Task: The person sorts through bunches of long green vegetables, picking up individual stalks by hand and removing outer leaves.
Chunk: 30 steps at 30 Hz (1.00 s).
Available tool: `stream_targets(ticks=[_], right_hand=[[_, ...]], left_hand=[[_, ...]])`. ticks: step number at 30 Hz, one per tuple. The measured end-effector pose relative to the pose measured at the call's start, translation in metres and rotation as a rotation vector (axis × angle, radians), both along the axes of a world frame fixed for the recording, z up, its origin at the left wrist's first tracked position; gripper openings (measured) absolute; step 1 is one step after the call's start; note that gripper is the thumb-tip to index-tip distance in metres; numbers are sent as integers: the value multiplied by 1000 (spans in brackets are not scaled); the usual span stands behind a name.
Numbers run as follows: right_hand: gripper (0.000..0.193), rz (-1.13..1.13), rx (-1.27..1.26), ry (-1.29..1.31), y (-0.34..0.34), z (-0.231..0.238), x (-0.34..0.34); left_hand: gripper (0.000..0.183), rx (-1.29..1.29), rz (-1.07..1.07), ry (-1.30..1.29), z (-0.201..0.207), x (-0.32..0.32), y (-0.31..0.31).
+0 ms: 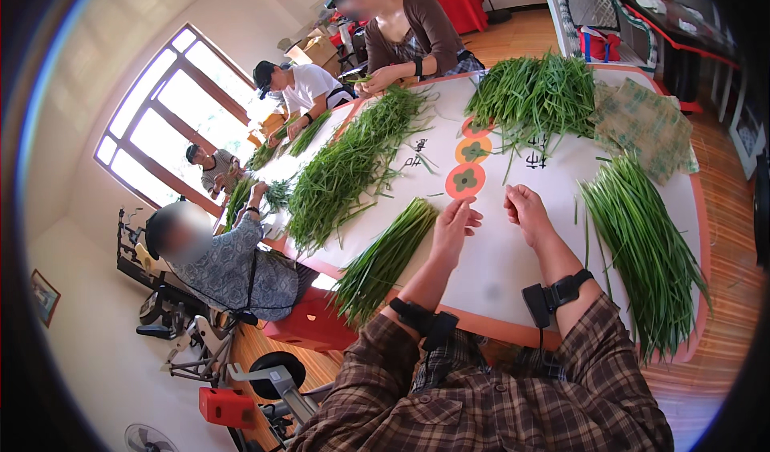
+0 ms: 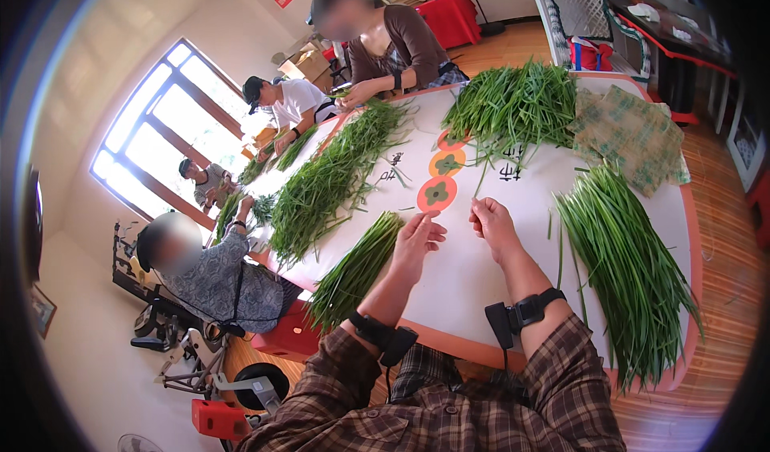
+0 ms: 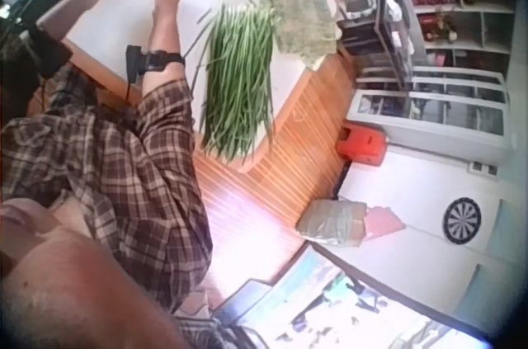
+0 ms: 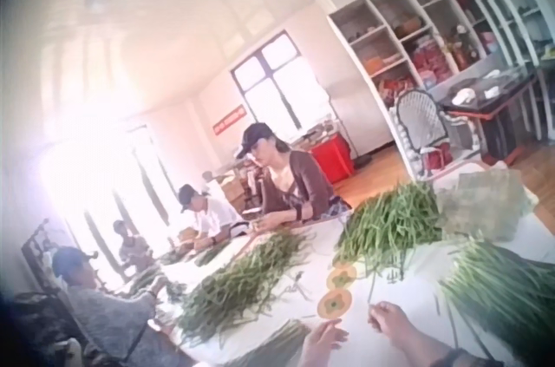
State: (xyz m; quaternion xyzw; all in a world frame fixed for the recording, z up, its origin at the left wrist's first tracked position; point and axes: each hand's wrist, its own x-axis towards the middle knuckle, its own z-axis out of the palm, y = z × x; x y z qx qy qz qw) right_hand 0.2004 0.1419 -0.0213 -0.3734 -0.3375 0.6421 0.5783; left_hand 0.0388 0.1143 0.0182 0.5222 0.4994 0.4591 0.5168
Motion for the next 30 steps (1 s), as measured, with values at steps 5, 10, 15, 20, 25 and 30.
stream_targets(ticks=[5, 10, 15, 20, 25, 30], right_hand=[[33, 4, -2, -19, -2, 3, -1], [34, 18, 13, -57, -4, 0, -6], [29, 3, 37, -103, -4, 0, -1], [17, 34, 197, -445, -4, -4, -3], [17, 80, 315, -1061, -44, 33, 14], [15, -176, 256, -1688, -67, 59, 77]], left_hand=[[25, -74, -34, -205, -32, 20, -1], [23, 42, -61, -207, -48, 12, -8], [22, 124, -149, -212, -46, 15, -7], [20, 163, -92, -208, -51, 17, -1], [22, 141, -120, -253, -53, 6, -5], [21, 115, -190, -240, -38, 12, -11]])
